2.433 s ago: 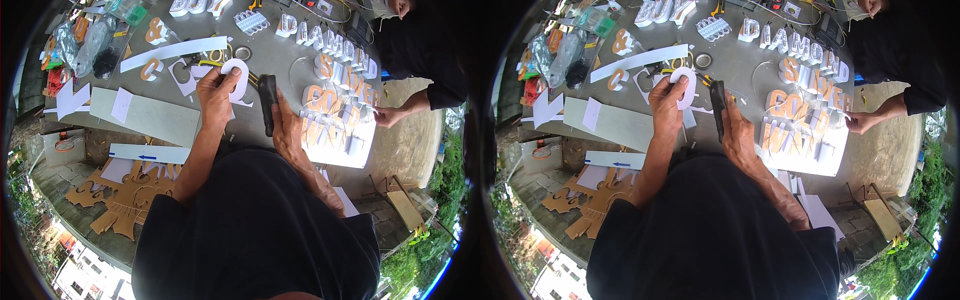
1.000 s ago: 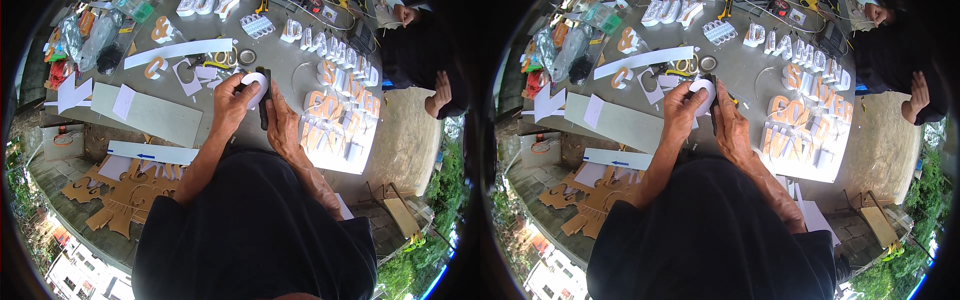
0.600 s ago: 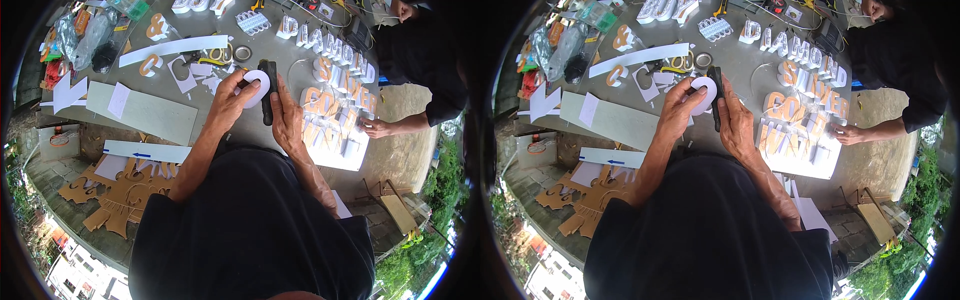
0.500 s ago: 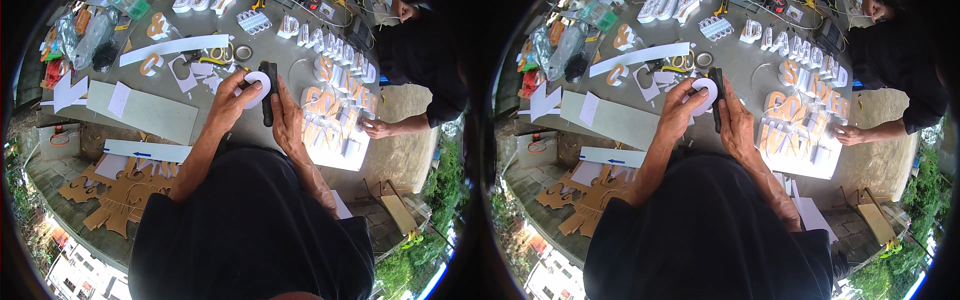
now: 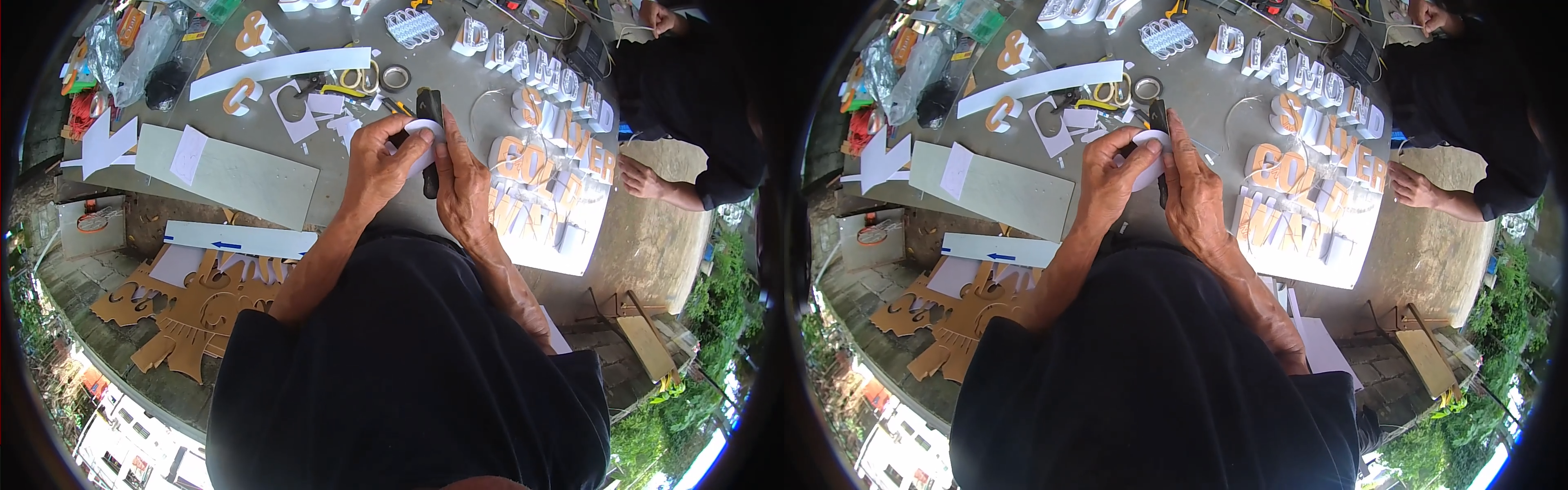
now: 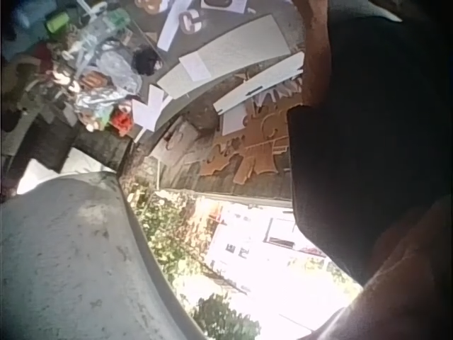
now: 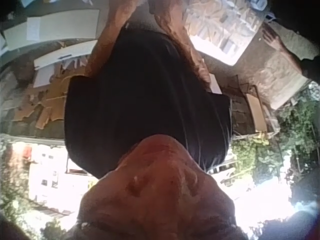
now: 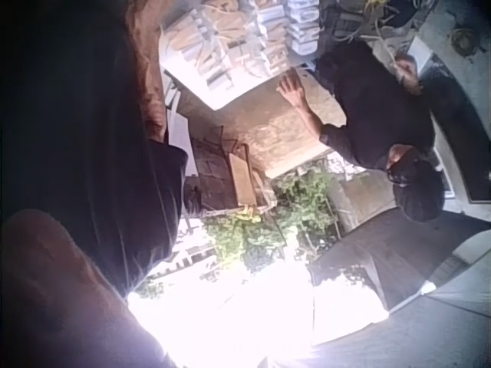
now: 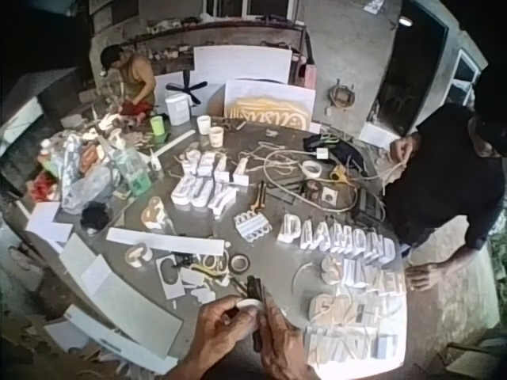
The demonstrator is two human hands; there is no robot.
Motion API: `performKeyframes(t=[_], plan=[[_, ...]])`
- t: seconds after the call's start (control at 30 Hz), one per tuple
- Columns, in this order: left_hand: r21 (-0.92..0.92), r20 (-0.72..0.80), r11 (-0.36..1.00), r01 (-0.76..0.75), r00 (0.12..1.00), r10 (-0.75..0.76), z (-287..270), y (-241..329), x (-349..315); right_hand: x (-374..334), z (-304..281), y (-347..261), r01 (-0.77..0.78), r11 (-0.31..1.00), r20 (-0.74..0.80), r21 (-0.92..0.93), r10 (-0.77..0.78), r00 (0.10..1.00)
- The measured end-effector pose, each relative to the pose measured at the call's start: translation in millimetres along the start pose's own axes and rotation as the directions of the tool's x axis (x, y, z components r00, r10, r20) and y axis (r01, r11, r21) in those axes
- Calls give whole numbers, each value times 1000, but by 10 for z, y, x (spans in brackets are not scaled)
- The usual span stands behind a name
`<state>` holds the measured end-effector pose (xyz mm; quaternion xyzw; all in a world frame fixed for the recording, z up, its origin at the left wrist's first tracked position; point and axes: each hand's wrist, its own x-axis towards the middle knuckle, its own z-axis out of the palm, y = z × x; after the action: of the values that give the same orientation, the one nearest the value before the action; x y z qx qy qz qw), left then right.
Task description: Trimming and assembling dimensional sign letters using a utility knife and adhesive.
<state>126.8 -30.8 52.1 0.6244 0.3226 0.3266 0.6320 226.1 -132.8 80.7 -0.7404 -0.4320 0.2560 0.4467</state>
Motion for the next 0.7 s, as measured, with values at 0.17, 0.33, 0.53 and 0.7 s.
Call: performKeyframes(t=[0.17, 0.33, 0.53, 0.7], plan=[[-6, -65, 1000, 7, 998, -7, -37, -91, 57, -80, 101, 165, 362, 901, -113, -240, -396, 911], [-18, -23, 999, 37, 999, -38, -39, -79, 33, -55, 78, 107, 226, 968, -84, -110, -236, 968], [42, -27, 999, 2, 1000, -1, -7, -82, -22, 40, 78, 28, 131, 990, -52, -59, -134, 990], [-91, -97, 996, 22, 995, -30, -61, -53, 90, -91, 130, 136, 386, 882, -102, -269, -424, 900]])
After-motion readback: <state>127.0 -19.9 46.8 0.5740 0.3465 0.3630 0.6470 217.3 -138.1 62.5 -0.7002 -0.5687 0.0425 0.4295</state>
